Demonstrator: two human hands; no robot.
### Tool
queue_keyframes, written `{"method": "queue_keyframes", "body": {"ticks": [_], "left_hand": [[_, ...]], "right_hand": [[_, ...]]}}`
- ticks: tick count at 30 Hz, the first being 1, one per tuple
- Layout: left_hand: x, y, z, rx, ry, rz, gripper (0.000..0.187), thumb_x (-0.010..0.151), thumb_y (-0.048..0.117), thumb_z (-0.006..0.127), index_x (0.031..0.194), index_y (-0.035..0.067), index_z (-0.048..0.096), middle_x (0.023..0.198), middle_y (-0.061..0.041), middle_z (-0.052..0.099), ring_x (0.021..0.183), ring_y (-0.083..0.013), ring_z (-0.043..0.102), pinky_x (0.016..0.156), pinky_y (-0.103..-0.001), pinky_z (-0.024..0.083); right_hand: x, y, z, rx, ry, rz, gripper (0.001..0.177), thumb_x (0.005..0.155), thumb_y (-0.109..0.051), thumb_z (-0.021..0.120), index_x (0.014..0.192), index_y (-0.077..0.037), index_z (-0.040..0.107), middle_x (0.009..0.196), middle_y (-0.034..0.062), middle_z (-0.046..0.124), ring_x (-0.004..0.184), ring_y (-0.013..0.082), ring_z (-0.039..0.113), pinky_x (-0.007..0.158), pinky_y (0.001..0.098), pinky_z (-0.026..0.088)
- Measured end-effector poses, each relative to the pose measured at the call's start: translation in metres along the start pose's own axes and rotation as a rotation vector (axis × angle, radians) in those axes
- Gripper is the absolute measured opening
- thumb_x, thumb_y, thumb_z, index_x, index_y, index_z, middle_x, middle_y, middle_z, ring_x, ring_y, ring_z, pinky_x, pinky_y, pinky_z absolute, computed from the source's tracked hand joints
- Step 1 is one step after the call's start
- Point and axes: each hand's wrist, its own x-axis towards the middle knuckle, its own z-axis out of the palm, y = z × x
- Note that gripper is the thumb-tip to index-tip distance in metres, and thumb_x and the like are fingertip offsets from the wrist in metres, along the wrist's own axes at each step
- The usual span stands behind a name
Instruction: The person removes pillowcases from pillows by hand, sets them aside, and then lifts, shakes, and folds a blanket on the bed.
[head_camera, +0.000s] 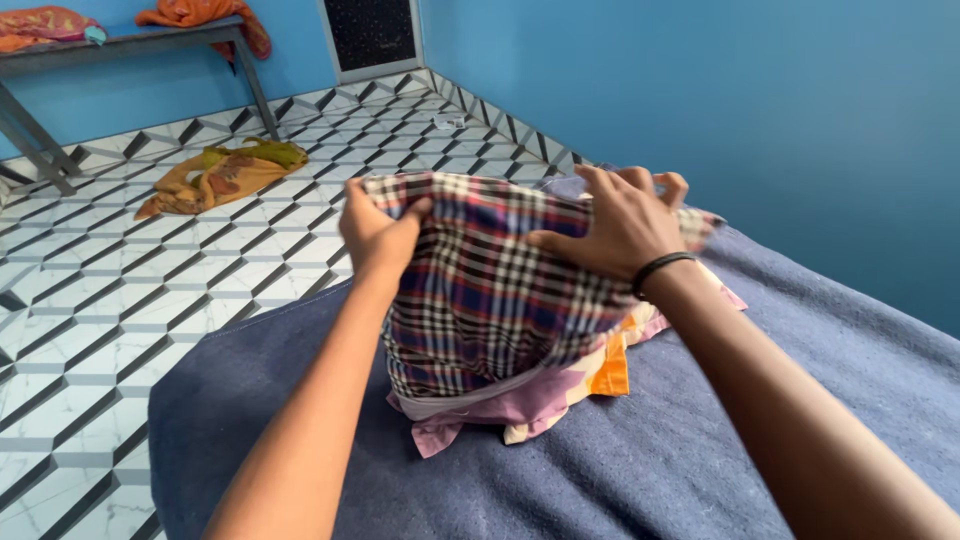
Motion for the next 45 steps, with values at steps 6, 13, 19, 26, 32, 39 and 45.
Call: {"method": "queue_keyframes", "body": {"ticks": [6,13,19,26,32,39,45], "left_hand": [[-0.017,0.035,0.003,0.391,0.207,0.276,0.079,0.062,0.011,0.086,0.131,0.001,0.047,0.131,-0.021,0.056,0.121,-0.0373,0.058,0.099,-0.065,0.039],[-0.041,0.077,0.056,0.676,-0.538,0.776,0.114,0.044,0.047,0.099,0.134,-0.001,0.049,0.121,-0.019,0.063,0.119,-0.0346,0.057,0.111,-0.069,0.023],[-0.025,0.054,0.069,0.694,-0.552,0.767,0.028,0.062,0.015,0.080,0.084,0.007,0.065,0.076,-0.010,0.069,0.067,-0.0228,0.066,0.065,-0.038,0.054],[0.009,0.054,0.043,0.718,-0.498,0.514,0.023,0.058,0.020,0.073,0.067,0.008,0.056,0.056,-0.005,0.056,0.047,-0.0178,0.053,0.040,-0.033,0.040],[0.023,0.047,0.035,0.734,-0.515,0.468,0.030,0.061,0.026,0.077,0.065,0.007,0.054,0.054,-0.005,0.055,0.047,-0.0184,0.051,0.038,-0.035,0.039],[0.042,0.046,0.011,0.773,-0.554,0.412,0.048,0.066,0.046,0.085,0.064,0.007,0.056,0.057,-0.005,0.058,0.050,-0.0178,0.053,0.041,-0.037,0.042],[0.060,0.024,-0.013,0.761,-0.487,0.215,0.040,0.062,0.042,0.086,0.067,0.008,0.066,0.065,-0.005,0.066,0.061,-0.0214,0.062,0.052,-0.040,0.046]], "right_hand": [[-0.016,0.030,0.026,0.043,-0.116,0.065,0.086,0.067,-0.081,0.071,0.124,-0.017,0.068,0.114,0.0095,0.067,0.117,0.0319,0.051,0.100,0.0561,0.030],[-0.011,0.020,0.037,0.303,0.043,-0.120,0.071,0.077,-0.064,0.076,0.122,-0.009,0.067,0.116,0.0077,0.065,0.117,0.0346,0.049,0.105,0.0494,0.040],[-0.031,0.052,0.093,0.580,0.394,0.206,0.047,0.112,-0.031,0.051,0.151,-0.005,0.052,0.153,0.0206,0.047,0.145,0.0360,0.032,0.118,0.0516,0.029],[-0.069,0.078,0.230,1.010,-0.152,0.560,0.049,0.088,-0.006,0.052,0.137,-0.006,0.060,0.101,0.0142,0.077,0.095,0.0305,0.073,0.087,0.0399,0.057],[-0.084,0.049,0.238,0.595,0.041,0.448,0.036,0.074,-0.003,0.064,0.109,0.000,0.063,0.090,0.0257,0.069,0.089,0.0450,0.067,0.079,0.0484,0.054],[-0.120,0.035,0.211,0.441,-0.054,0.374,0.024,0.081,-0.008,0.062,0.104,-0.003,0.066,0.093,0.0283,0.070,0.092,0.0476,0.066,0.082,0.0539,0.052],[-0.194,0.050,0.249,0.259,-0.362,0.517,0.023,0.083,-0.027,0.066,0.093,-0.008,0.073,0.095,0.0258,0.071,0.094,0.0456,0.068,0.084,0.0539,0.055]]}}
